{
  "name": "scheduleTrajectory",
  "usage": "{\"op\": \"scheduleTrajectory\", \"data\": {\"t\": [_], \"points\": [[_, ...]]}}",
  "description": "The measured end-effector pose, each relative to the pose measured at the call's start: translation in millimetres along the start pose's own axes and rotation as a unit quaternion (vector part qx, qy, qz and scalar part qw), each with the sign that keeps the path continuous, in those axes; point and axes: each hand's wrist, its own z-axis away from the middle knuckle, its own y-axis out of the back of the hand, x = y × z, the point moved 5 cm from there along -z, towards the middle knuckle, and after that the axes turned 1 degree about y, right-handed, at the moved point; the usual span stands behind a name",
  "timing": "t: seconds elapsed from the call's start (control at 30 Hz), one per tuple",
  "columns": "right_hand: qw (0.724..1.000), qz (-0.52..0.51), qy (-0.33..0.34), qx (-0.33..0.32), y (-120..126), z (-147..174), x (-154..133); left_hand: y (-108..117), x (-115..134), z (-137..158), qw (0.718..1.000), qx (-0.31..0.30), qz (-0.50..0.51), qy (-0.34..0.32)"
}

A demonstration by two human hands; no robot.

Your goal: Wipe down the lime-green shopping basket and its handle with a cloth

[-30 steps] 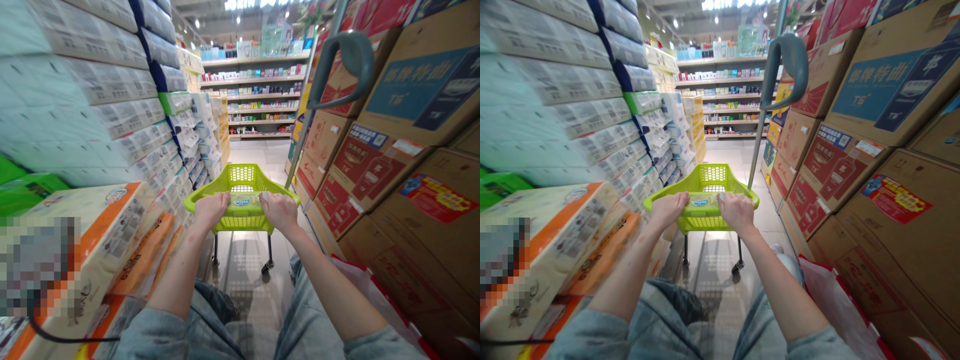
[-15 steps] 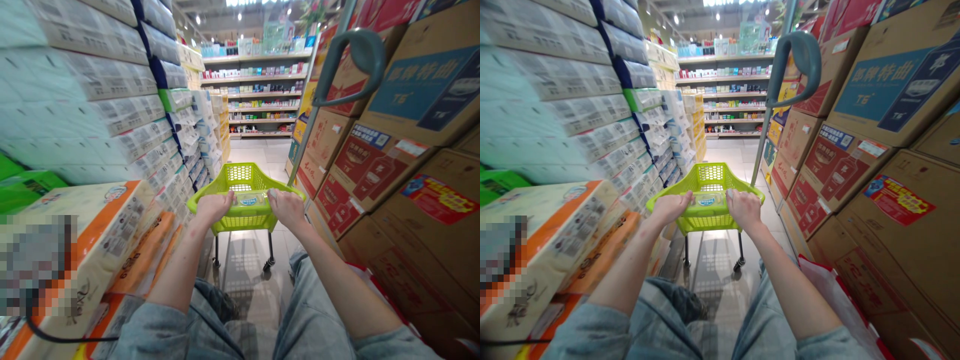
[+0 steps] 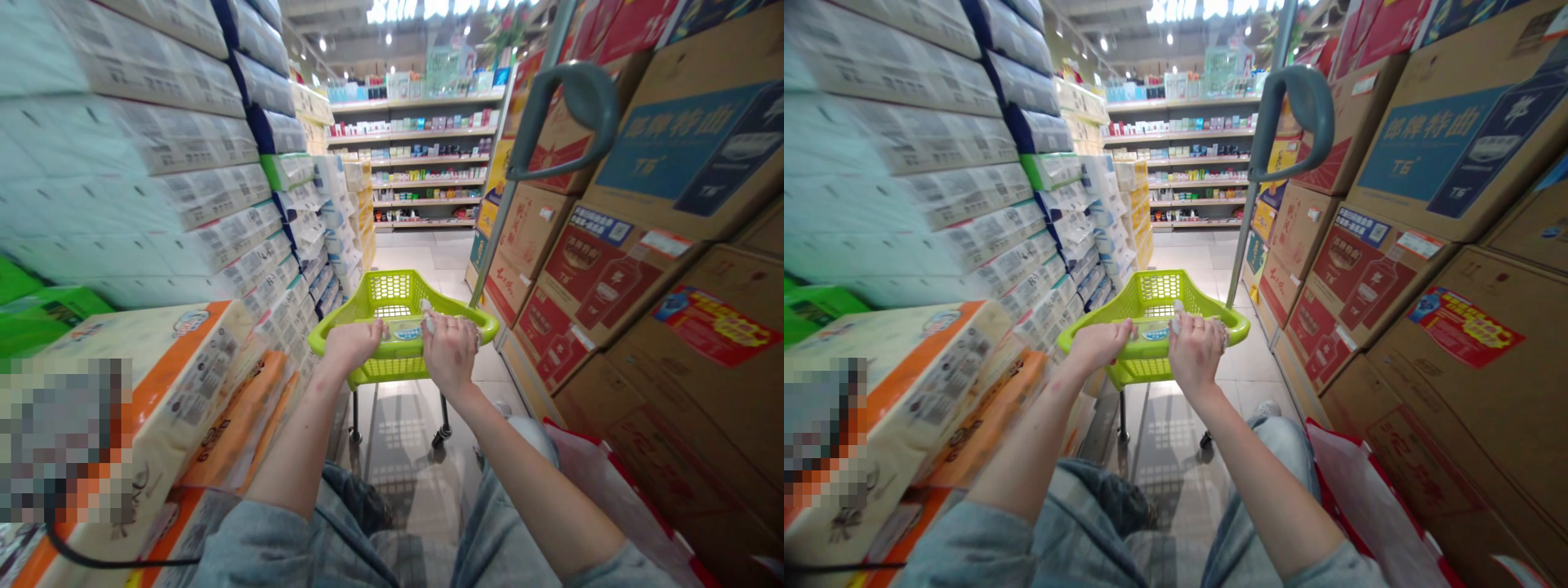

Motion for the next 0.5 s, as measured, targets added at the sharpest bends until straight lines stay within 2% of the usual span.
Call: {"op": "scheduleTrajectory", "data": {"t": [0.1, 0.23, 0.33, 0.4, 0.5], "points": [[1.0, 0.001, 0.009, -0.029, -2, -4, -5, -1, 3, 2, 1.0, 0.014, -0.011, -0.008], [0.988, 0.014, 0.033, -0.148, -8, -30, -2, -1, 10, 3, 0.999, 0.037, -0.03, -0.023], [0.975, 0.019, 0.07, -0.211, -11, -43, 0, -2, 15, 3, 0.999, 0.038, -0.019, -0.003], [0.973, 0.017, 0.097, -0.207, -10, -43, 0, -2, 18, 4, 0.999, 0.045, -0.011, 0.018], [0.978, 0.002, 0.138, -0.154, -3, -32, -4, 0, 21, 7, 0.997, 0.069, -0.008, 0.038]]}}
